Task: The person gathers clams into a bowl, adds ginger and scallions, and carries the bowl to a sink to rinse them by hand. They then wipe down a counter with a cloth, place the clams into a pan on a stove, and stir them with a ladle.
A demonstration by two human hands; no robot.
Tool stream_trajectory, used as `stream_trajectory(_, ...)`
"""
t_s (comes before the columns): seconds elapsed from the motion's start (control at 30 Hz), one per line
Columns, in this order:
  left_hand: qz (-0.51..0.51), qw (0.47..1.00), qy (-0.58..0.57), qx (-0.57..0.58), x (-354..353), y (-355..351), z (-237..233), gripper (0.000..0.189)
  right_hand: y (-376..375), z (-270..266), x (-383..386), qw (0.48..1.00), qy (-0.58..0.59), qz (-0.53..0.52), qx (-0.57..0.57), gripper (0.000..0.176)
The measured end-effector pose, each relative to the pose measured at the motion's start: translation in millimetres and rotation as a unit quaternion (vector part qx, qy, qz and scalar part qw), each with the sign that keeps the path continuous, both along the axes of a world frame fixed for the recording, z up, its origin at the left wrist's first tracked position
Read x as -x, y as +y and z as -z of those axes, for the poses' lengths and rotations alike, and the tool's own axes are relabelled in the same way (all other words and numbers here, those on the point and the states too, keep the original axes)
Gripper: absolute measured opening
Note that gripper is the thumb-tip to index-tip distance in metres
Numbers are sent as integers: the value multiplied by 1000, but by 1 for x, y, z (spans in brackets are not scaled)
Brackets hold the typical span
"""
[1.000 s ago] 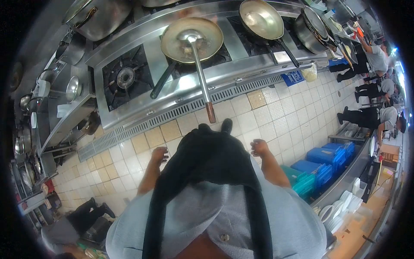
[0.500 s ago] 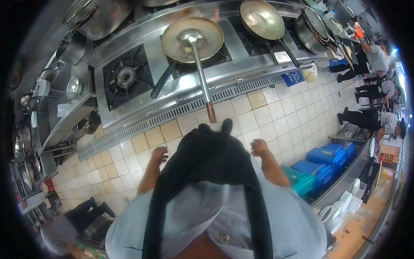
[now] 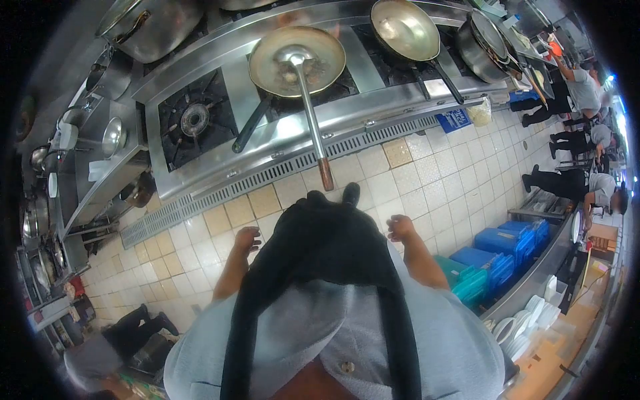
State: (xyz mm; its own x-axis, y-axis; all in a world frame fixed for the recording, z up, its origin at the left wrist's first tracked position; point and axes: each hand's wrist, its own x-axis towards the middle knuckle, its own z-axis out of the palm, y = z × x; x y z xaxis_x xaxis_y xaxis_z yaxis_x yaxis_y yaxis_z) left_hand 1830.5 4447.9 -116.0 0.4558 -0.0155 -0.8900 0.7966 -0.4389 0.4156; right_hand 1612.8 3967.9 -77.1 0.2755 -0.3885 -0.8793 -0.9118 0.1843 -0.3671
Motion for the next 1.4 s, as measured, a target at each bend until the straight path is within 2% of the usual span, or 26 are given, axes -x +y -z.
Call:
stream_trajectory(0.3, -7, 1000, 1, -3, -2, -2, -3, 29, 12, -25, -13, 1000, -4, 19, 18, 38)
stream_trajectory(0.4, -14, 1000, -4, 6, -2, 0, -1, 29, 5, -6, -8, 1000, 1, 18, -10, 43)
stream_trajectory(0.57, -7, 1000, 3, 15, -3, 3, 5, 29, -1, 2, -6, 999, 0, 17, -28, 40)
stream_trajectory(0.7, -14, 1000, 1, 6, -3, 1, 4, 29, 10, -20, -16, 999, -8, 32, -2, 34)
stream_trajectory(0.9, -6, 1000, -11, 6, -3, -1, -5, 31, 4, -12, -18, 999, 3, 34, -28, 39)
stream_trajectory(1.0, -2, 1000, -14, 2, -4, -3, -9, 31, 10, -21, -19, 999, -24, 41, -5, 35)
stream_trajectory(1.17, -5, 1000, -7, 5, -4, 4, 7, 31, 12, -18, -17, 999, -27, 42, 3, 35)
stream_trajectory(1.4, -4, 1000, -7, 5, -6, 3, 4, 31, 12, -19, -19, 999, -16, 28, 2, 37)
